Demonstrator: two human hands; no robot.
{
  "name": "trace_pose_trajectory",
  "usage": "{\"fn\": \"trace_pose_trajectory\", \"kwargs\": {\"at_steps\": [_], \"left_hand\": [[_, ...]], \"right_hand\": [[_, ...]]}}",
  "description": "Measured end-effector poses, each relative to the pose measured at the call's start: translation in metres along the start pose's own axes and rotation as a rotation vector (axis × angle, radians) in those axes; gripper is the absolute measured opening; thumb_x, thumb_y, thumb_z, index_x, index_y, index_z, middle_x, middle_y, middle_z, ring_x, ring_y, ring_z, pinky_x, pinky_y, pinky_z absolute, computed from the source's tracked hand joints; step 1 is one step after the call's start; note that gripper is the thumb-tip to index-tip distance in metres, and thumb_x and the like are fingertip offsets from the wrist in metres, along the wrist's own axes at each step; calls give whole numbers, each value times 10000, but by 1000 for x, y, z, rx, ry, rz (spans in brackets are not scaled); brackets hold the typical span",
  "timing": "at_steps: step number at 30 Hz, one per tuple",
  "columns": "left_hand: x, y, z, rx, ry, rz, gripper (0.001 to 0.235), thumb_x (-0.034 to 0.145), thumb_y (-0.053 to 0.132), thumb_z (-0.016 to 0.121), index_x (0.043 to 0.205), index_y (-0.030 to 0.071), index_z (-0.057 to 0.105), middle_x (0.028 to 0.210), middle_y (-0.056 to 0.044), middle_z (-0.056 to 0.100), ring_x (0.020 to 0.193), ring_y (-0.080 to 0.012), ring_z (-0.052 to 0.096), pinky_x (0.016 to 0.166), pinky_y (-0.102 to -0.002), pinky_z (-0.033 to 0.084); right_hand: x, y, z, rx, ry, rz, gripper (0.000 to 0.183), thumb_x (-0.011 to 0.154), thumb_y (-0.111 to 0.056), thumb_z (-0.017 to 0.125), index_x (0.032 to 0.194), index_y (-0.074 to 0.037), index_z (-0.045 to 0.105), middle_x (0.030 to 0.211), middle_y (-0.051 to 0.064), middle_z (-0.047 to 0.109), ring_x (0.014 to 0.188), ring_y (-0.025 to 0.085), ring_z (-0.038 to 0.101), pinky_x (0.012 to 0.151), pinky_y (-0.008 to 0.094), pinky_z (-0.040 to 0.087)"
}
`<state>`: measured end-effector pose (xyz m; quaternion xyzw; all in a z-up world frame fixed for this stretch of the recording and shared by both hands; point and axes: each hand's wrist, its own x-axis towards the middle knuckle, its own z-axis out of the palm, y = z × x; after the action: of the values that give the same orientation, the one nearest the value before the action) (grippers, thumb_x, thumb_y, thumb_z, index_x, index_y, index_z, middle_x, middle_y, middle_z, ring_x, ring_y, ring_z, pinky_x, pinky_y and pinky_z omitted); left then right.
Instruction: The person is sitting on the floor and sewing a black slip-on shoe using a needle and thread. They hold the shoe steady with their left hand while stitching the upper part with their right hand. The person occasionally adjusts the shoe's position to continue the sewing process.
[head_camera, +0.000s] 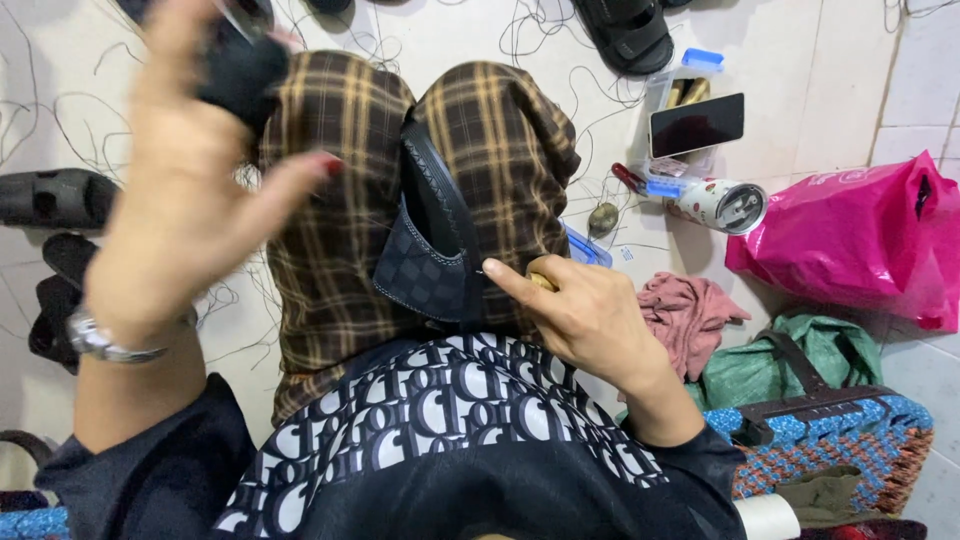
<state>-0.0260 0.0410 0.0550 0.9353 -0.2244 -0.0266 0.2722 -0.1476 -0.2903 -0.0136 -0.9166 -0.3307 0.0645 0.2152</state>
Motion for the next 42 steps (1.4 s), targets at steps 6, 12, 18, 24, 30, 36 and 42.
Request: {"fn": "trace_pose_trajectory", "kwargs": {"at_steps": [6, 12, 18, 24, 30, 36, 42], "left_hand": [[10, 19, 38, -16, -330, 142, 484, 838, 422, 765, 584, 30, 635, 1642, -281, 302, 1525, -485, 180, 1218, -625, -16], [18, 6, 60, 41, -233, 409, 473, 864, 492, 793, 692, 59, 709, 1420, -164, 623, 1440, -476, 465, 1201, -682, 82], [21, 3, 68, 86, -138, 457, 542, 864, 585, 803, 750, 58, 749, 1308, -114, 713, 1299, -372, 610, 1182, -671, 202], [45, 0, 78, 94, -102, 607, 587, 800, 674, 811, 671, 114, 692, 1077, -46, 758, 1007, -280, 660, 956, -460, 458], [52, -8, 89, 83, -144, 635, 632, 781, 666, 844, 652, 80, 646, 956, -56, 727, 877, -246, 611, 697, -375, 488], [50, -5, 85, 79, -159, 600, 673, 747, 635, 900, 593, 73, 562, 777, -35, 657, 843, -252, 588, 699, -387, 489], [54, -5, 90, 98, -251, 535, 734, 746, 754, 845, 587, 131, 491, 746, 8, 591, 792, -218, 566, 661, -364, 451]], "right_hand": [[6, -1, -8, -37, -34, -4, 520, 973, -99, 595, 1473, -227, 529, 859, 45, 559, 646, 211, 557, 490, 378, 426], [8, 2, -10, -18, -12, -48, 560, 936, -54, 582, 1468, -223, 534, 848, 42, 575, 637, 221, 556, 480, 386, 391], [13, -7, -21, -89, -32, -39, 616, 881, -68, 653, 1461, -240, 539, 786, 29, 491, 610, 221, 515, 460, 399, 372], [14, -50, -31, -450, -98, 131, 666, 781, -90, 611, 1422, -273, 616, 695, 11, 463, 454, 164, 453, 323, 339, 328], [21, -60, -19, -403, -97, 229, 658, 799, -66, 536, 1447, -172, 576, 816, 73, 547, 499, 211, 510, 364, 375, 419], [11, -35, -19, -104, -9, 173, 576, 815, 11, 582, 1383, -82, 602, 888, 66, 578, 630, 247, 576, 406, 402, 478], [-10, -10, 1, -1, -85, 44, 532, 984, -114, 606, 1498, -151, 475, 888, 62, 564, 602, 248, 555, 446, 405, 493]]}}
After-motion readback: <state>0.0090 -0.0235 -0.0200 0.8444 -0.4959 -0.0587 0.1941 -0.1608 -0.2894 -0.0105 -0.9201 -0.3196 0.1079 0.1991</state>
